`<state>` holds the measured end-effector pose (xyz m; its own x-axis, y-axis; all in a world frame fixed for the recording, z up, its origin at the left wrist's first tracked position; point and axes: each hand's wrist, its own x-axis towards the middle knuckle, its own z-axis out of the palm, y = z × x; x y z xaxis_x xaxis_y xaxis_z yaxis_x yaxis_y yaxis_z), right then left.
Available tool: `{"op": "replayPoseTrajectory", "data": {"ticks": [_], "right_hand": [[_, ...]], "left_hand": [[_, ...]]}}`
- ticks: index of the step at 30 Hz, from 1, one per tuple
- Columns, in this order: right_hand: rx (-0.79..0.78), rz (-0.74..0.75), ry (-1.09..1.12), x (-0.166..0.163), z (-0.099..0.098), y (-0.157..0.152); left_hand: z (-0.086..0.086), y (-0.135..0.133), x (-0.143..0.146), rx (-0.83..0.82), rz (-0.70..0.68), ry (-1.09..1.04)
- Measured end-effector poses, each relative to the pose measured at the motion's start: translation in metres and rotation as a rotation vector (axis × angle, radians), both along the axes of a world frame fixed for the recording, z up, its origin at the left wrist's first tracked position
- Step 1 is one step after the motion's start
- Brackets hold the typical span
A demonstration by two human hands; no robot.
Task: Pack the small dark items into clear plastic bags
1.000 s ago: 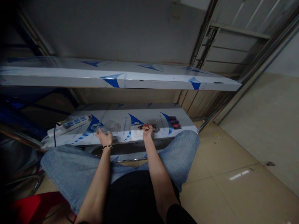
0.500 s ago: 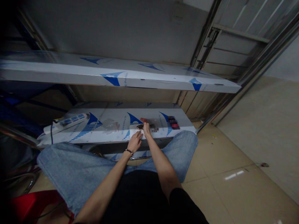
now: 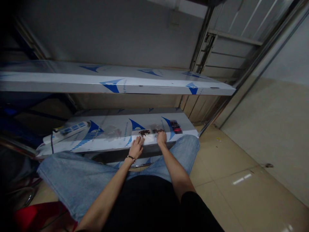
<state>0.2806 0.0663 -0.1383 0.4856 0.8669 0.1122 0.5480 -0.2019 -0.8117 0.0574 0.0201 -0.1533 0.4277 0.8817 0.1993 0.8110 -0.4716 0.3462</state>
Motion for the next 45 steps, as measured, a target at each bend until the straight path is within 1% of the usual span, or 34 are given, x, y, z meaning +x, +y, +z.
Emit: {"op": "replayPoseTrajectory", "data": {"ticks": [3, 5, 7, 9, 11, 12, 14, 16, 17, 18, 20, 22, 24, 25, 26, 28, 30, 32, 33, 34, 35, 36, 37, 38, 39, 40, 42, 45], "right_hand": [[-0.048, -0.017, -0.030, 0.001, 0.003, 0.000], [-0.070, -0.048, -0.038, 0.005, 0.008, -0.001], [-0.071, -0.099, -0.046, 0.009, 0.016, -0.001], [-0.052, -0.155, -0.062, 0.010, 0.028, 0.000], [0.005, -0.211, -0.072, 0.003, 0.044, 0.002], [0.058, -0.229, -0.067, -0.005, 0.053, 0.002], [0.249, -0.242, -0.019, -0.031, 0.070, 0.001], [0.447, -0.157, 0.036, -0.068, 0.082, -0.006], [0.494, -0.098, 0.052, -0.087, 0.085, -0.012], [0.504, -0.045, 0.053, -0.106, 0.087, -0.018], [0.481, 0.029, 0.043, -0.134, 0.086, -0.029], [0.452, 0.131, 0.069, -0.145, 0.086, -0.033], [0.439, 0.242, 0.163, -0.139, 0.087, -0.031], [0.438, 0.284, 0.242, -0.131, 0.089, -0.028], [0.436, 0.301, 0.337, -0.123, 0.091, -0.025], [0.389, 0.347, 0.527, -0.110, 0.093, -0.021], [0.312, 0.460, 0.671, -0.105, 0.092, -0.020], [0.275, 0.585, 0.735, -0.110, 0.085, -0.020], [0.283, 0.595, 0.736, -0.114, 0.079, -0.020], [0.299, 0.549, 0.717, -0.117, 0.071, -0.020], [0.313, 0.452, 0.678, -0.121, 0.062, -0.021], [0.315, 0.316, 0.614, -0.123, 0.051, -0.022], [0.297, 0.167, 0.527, -0.124, 0.040, -0.024], [0.273, 0.049, 0.417, -0.125, 0.029, -0.027], [0.246, -0.022, 0.298, -0.126, 0.019, -0.031], [0.217, -0.042, 0.184, -0.127, 0.010, -0.035], [0.169, 0.002, 0.000, -0.130, -0.003, -0.042], [0.121, 0.081, -0.126, -0.136, -0.011, -0.044]], "left_hand": [[0.021, -0.005, -0.004, 0.091, 0.032, -0.134], [0.037, -0.008, -0.008, 0.147, 0.072, -0.271], [0.050, -0.007, -0.012, 0.167, 0.110, -0.426], [0.060, -0.002, -0.015, 0.139, 0.150, -0.593], [0.069, 0.006, -0.014, 0.048, 0.224, -0.776], [0.073, 0.010, -0.012, -0.030, 0.265, -0.877], [0.084, 0.016, -0.005, -0.241, 0.304, -1.115], [0.095, 0.019, 0.005, -0.464, 0.248, -1.391], [0.099, 0.018, 0.010, -0.534, 0.206, -1.513], [0.102, 0.018, 0.014, -0.568, 0.172, -1.608], [0.104, 0.015, 0.017, -0.542, 0.162, -1.705], [0.101, 0.012, 0.011, -0.485, 0.226, -1.731], [0.097, 0.009, -0.001, -0.463, 0.298, -1.731], [0.096, 0.007, -0.008, -0.468, 0.311, -1.716], [0.096, 0.006, -0.015, -0.481, 0.290, -1.684], [0.097, 0.005, -0.025, -0.515, 0.190, -1.593], [0.095, 0.007, -0.028, -0.528, 0.090, -1.540], [0.086, 0.012, -0.026, -0.491, 0.055, -1.536], [0.078, 0.014, -0.024, -0.455, 0.076, -1.526], [0.068, 0.017, -0.022, -0.403, 0.126, -1.494], [0.056, 0.019, -0.021, -0.359, 0.203, -1.433], [0.044, 0.021, -0.020, -0.315, 0.318, -1.330], [0.031, 0.021, -0.020, -0.264, 0.443, -1.208], [0.020, 0.020, -0.020, -0.243, 0.511, -1.167], [0.009, 0.019, -0.021, -0.227, 0.554, -1.141], [0.002, 0.017, -0.021, -0.210, 0.594, -1.115], [-0.007, 0.012, -0.021, -0.180, 0.639, -1.089], [-0.008, 0.009, -0.024, -0.122, 0.650, -1.062]]}}
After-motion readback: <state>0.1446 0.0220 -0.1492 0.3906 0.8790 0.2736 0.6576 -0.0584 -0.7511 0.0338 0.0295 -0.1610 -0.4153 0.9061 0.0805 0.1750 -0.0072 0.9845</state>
